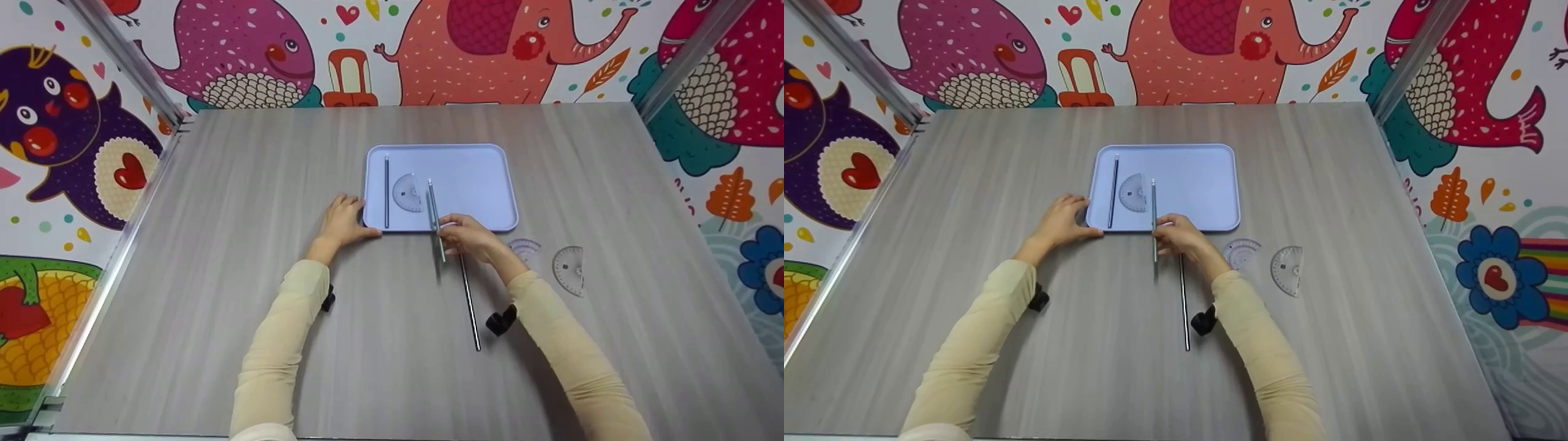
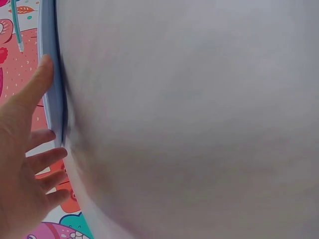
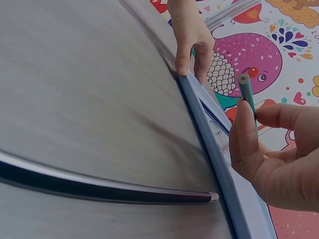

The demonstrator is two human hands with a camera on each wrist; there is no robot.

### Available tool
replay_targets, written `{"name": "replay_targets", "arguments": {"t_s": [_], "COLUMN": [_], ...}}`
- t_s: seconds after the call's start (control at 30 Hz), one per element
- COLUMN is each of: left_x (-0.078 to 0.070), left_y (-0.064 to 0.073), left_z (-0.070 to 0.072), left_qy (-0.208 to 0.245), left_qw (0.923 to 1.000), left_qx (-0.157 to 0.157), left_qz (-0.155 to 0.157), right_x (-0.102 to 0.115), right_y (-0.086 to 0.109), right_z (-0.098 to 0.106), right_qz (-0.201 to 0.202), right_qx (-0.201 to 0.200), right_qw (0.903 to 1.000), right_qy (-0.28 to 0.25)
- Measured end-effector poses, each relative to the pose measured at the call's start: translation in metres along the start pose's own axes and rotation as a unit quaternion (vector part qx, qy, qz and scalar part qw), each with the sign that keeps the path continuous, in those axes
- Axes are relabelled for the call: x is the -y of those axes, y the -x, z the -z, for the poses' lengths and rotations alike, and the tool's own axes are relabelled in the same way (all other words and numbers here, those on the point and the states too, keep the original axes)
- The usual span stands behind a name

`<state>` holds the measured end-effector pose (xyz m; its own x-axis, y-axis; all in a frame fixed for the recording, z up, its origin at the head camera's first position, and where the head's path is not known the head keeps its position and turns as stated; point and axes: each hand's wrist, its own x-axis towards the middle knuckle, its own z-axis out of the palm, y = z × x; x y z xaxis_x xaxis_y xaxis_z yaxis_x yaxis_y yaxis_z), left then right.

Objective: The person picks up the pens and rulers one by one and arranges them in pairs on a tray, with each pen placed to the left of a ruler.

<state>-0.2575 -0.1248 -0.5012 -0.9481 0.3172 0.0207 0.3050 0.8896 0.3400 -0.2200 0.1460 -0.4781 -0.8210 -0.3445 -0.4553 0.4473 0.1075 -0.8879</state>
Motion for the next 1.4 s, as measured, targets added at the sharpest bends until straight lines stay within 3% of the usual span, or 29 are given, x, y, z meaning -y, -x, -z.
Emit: {"name": "replay_targets", "arguments": {"t_s": [0.63,1.0,1.4], "left_x": [-0.003,-0.002,-0.002], "left_y": [-0.001,-0.001,0.0], "left_z": [0.003,0.002,0.003], "left_qy": [-0.001,-0.002,-0.006], "left_qw": [0.9996,0.9993,0.9996], "left_qx": [0.024,0.031,0.023], "left_qz": [0.017,0.02,0.015], "right_x": [0.011,0.013,0.018], "right_y": [-0.018,-0.031,-0.035], "right_z": [0.005,0.008,0.014], "right_qz": [-0.011,-0.003,-0.005], "right_qx": [-0.038,-0.046,-0.063], "right_qw": [0.9992,0.998,0.9969], "right_qy": [0.005,0.043,0.047]}}
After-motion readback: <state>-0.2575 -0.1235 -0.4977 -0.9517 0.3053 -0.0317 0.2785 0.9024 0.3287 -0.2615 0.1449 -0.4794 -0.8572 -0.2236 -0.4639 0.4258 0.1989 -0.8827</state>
